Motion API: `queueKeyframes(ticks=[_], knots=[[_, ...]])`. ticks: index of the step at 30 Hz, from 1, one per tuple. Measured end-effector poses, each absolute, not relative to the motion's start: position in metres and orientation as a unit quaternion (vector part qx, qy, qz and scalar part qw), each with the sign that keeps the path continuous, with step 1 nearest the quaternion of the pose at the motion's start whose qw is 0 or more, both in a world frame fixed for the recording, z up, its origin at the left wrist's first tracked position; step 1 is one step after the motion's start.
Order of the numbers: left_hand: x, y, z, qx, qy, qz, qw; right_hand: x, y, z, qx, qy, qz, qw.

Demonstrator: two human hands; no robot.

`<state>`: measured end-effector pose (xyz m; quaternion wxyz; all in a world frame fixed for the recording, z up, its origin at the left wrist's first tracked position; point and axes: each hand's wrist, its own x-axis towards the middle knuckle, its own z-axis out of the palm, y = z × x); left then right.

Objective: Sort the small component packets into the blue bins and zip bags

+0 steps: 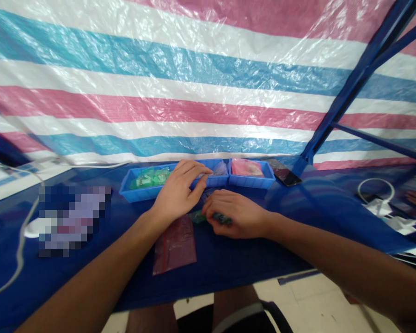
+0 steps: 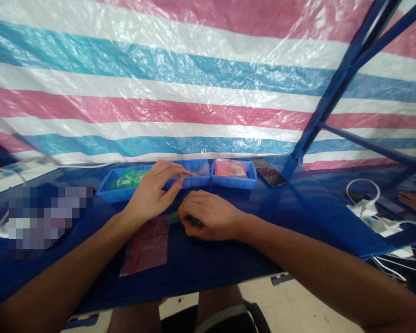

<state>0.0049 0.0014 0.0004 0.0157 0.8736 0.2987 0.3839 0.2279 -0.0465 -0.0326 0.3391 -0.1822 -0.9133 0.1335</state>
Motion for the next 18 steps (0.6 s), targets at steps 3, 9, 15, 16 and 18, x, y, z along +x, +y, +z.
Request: queueKeyframes(ticks=[3,9,15,16,18], knots=[[0.007,-0.001,0.0,0.848,0.34,0.394,0.1,0.233,-0.041,-0.027,-0.291,-0.818,0.263,0.421],[0.005,-0.001,0.001,0.854,0.328,0.393,0.094,0.235,-0.022,-0.027,-0.366,-0.617,0.487,0.499],[0.002,-0.001,0.003,0.904,0.246,0.349,0.001,0.237,-0.016,-0.027,-0.349,-0.522,0.542,0.559],[0.002,-0.001,0.002,0.908,0.237,0.346,0.0,0.237,-0.016,-0.027,-0.342,-0.509,0.551,0.567],[0.002,0.0,0.001,0.911,0.216,0.35,-0.001,0.238,-0.015,-0.027,-0.329,-0.497,0.57,0.566]])
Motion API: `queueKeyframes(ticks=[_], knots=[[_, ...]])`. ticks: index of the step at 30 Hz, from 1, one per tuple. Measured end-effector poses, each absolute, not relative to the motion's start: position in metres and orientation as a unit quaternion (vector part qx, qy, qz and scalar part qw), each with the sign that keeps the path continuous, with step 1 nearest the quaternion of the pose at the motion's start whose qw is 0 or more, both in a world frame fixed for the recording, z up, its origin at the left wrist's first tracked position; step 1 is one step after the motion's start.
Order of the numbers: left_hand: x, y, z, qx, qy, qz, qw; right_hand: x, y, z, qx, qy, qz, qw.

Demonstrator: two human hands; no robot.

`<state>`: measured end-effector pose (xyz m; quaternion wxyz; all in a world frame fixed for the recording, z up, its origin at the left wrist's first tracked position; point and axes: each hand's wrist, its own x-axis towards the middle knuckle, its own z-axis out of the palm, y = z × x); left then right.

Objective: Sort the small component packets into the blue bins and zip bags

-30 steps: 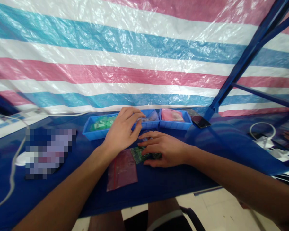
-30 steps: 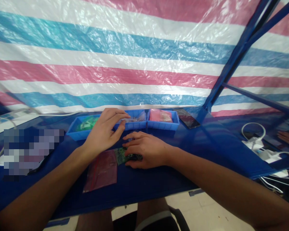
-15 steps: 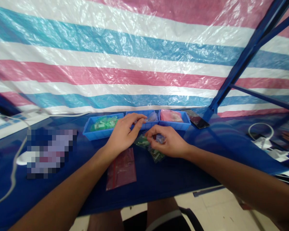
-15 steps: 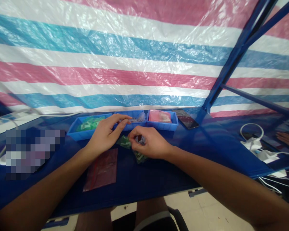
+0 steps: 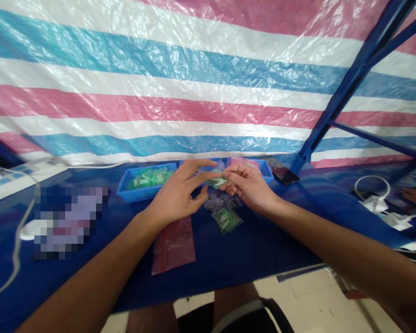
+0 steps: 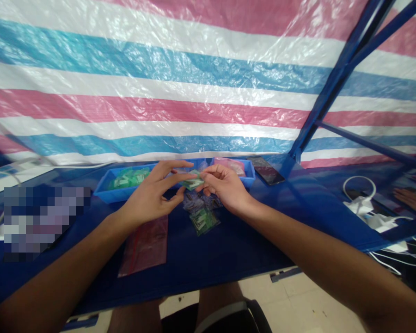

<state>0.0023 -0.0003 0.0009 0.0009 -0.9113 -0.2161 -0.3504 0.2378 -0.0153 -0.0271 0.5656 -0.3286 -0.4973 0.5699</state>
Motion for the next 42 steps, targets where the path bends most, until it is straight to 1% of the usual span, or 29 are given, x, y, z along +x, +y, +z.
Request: queueKeyframes(ticks=[4,9,11,14,20,23,28,31,35,42], knots=[[0.004,-0.001,0.0,-0.899,-0.207,-0.385,-0.01,0.239,-0.018,-0.023,-0.332,-0.511,0.576,0.544],[0.007,-0.007,0.001,-0.862,-0.299,-0.406,-0.048,0.241,-0.024,-0.018,-0.355,-0.564,0.518,0.536],[0.007,-0.01,0.001,-0.849,-0.334,-0.403,-0.069,0.242,-0.025,-0.019,-0.351,-0.581,0.509,0.529],[0.007,-0.012,-0.001,-0.846,-0.348,-0.393,-0.096,0.242,-0.024,-0.021,-0.348,-0.59,0.509,0.521],[0.007,-0.006,-0.003,-0.904,-0.245,-0.348,-0.043,0.242,-0.02,-0.022,-0.347,-0.545,0.533,0.547],[0.005,-0.002,-0.002,-0.909,-0.22,-0.352,-0.027,0.242,-0.019,-0.023,-0.354,-0.532,0.541,0.547],[0.004,-0.002,0.001,-0.893,-0.217,-0.395,-0.002,0.241,-0.021,-0.023,-0.361,-0.537,0.565,0.512],[0.005,-0.005,0.002,-0.871,-0.263,-0.415,-0.007,0.24,-0.024,-0.02,-0.358,-0.549,0.577,0.487],[0.005,-0.008,0.002,-0.85,-0.324,-0.415,-0.025,0.24,-0.026,-0.019,-0.361,-0.598,0.542,0.467],[0.006,-0.005,0.003,-0.894,-0.216,-0.392,-0.011,0.242,-0.023,-0.023,-0.347,-0.553,0.581,0.486]])
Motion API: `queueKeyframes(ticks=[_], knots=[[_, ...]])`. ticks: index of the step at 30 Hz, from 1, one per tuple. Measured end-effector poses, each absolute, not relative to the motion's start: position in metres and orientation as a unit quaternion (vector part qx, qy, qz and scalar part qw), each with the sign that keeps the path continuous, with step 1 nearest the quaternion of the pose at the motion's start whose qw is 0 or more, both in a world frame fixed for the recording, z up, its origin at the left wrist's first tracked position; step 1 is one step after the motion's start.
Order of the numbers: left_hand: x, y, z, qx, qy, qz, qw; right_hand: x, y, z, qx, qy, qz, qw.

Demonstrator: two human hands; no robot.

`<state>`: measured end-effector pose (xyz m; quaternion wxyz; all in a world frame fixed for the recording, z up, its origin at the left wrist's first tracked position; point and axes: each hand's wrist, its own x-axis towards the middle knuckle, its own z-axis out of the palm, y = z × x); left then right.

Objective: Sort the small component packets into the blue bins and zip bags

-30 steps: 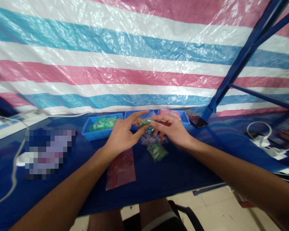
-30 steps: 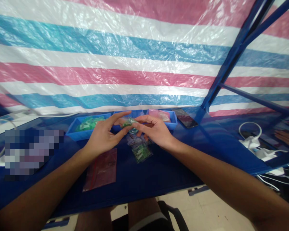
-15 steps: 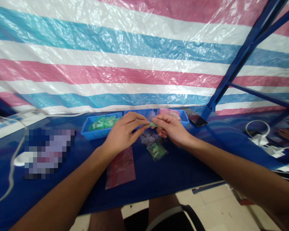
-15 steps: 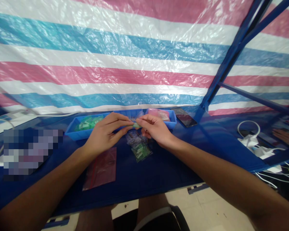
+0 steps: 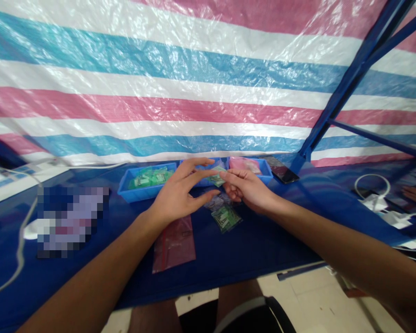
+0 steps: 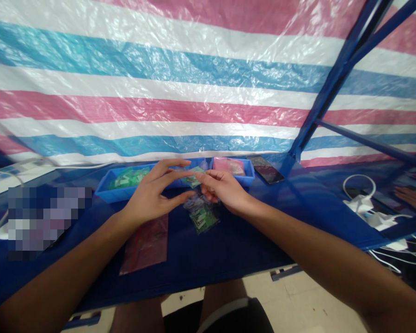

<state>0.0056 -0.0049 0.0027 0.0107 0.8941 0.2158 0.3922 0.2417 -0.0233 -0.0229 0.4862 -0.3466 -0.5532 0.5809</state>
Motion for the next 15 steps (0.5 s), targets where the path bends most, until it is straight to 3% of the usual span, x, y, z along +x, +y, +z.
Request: queueKeyframes(ticks=[8,15], knots=[[0.005,-0.005,0.0,0.856,0.323,0.403,0.011,0.24,-0.022,-0.018,-0.356,-0.545,0.573,0.498],[-0.008,0.003,0.008,0.888,0.286,0.348,-0.092,0.24,-0.023,-0.017,-0.374,-0.561,0.557,0.486]])
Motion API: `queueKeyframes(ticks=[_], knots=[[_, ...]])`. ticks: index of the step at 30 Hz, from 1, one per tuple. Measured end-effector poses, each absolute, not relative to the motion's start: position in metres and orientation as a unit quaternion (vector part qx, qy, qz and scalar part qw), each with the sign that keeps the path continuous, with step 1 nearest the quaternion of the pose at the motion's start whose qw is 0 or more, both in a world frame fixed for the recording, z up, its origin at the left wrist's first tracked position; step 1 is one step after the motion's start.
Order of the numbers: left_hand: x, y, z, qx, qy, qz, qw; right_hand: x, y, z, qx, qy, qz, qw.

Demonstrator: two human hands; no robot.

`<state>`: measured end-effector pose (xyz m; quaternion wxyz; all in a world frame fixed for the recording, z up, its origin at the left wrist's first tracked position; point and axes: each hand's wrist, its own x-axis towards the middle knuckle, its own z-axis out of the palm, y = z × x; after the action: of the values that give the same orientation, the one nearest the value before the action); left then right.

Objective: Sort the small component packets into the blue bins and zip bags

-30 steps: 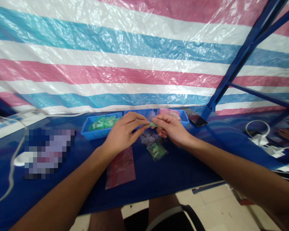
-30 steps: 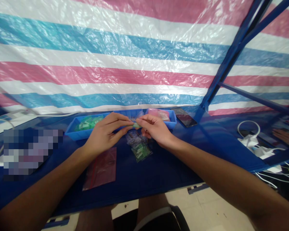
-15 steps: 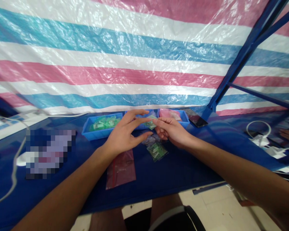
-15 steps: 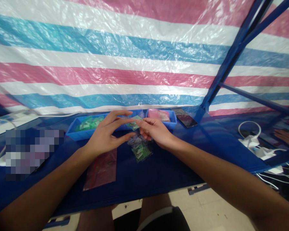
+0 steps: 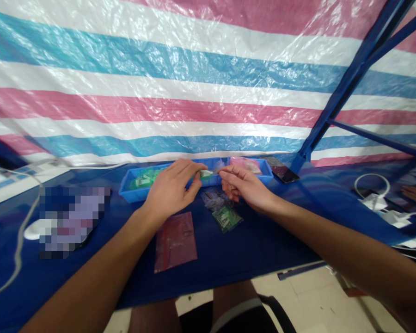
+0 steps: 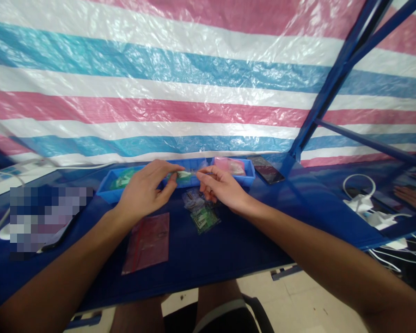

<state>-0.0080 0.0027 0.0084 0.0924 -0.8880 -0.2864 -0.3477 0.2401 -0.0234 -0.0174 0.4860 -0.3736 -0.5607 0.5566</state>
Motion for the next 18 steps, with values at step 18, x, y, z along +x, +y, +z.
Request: queueKeyframes(ticks=[18], knots=[[-0.052,0.032,0.011,-0.752,-0.578,-0.27,0.165,0.245,-0.027,-0.026,-0.375,-0.718,0.408,0.422]])
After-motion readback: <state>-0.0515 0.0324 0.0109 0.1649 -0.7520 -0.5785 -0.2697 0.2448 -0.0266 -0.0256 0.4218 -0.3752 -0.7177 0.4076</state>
